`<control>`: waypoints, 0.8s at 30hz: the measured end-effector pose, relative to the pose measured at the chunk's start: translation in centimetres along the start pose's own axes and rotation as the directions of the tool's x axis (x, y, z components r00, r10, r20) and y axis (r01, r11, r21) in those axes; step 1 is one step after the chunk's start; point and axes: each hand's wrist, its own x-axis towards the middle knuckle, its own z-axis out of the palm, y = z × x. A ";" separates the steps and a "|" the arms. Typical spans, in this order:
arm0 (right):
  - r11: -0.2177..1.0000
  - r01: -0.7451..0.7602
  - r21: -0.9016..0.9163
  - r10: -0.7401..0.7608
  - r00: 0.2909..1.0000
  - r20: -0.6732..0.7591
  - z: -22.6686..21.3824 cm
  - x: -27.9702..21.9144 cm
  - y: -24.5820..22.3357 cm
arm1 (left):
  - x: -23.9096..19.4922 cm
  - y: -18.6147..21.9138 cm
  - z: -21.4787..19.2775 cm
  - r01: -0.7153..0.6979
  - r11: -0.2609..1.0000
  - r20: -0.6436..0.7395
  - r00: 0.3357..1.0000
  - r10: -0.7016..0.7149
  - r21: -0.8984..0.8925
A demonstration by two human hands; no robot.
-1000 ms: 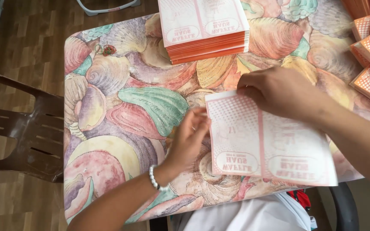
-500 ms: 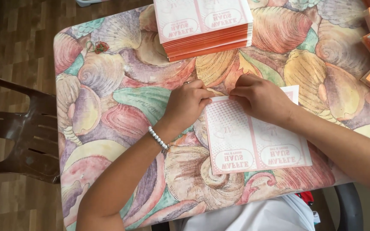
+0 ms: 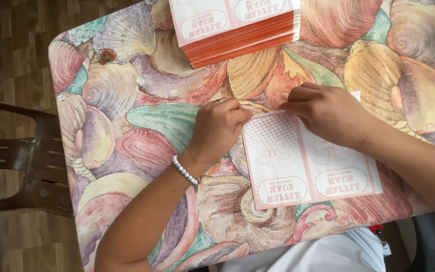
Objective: Folding flat paper sheets into bags and stacking them on a table.
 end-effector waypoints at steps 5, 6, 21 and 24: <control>0.997 0.053 -0.060 -0.041 0.981 0.187 -0.3 -0.6 1.3 | 0.3 0.3 -0.5 -0.052 0.998 -0.035 0.998 0.051 -0.028; 0.995 0.056 -0.080 -0.037 0.975 0.219 -0.3 -0.7 1.4 | 0.3 0.3 -0.7 -0.070 0.997 -0.025 0.997 0.069 -0.039; 0.958 0.228 -0.174 -0.155 0.921 0.357 -1.0 -0.7 0.1 | 0.7 2.5 -2.1 -0.306 0.918 0.152 0.949 0.274 0.254; 0.977 0.174 -0.125 -0.114 0.915 0.386 -1.1 -0.5 -0.5 | 0.4 3.1 -1.5 -0.324 0.870 0.138 0.946 0.294 0.371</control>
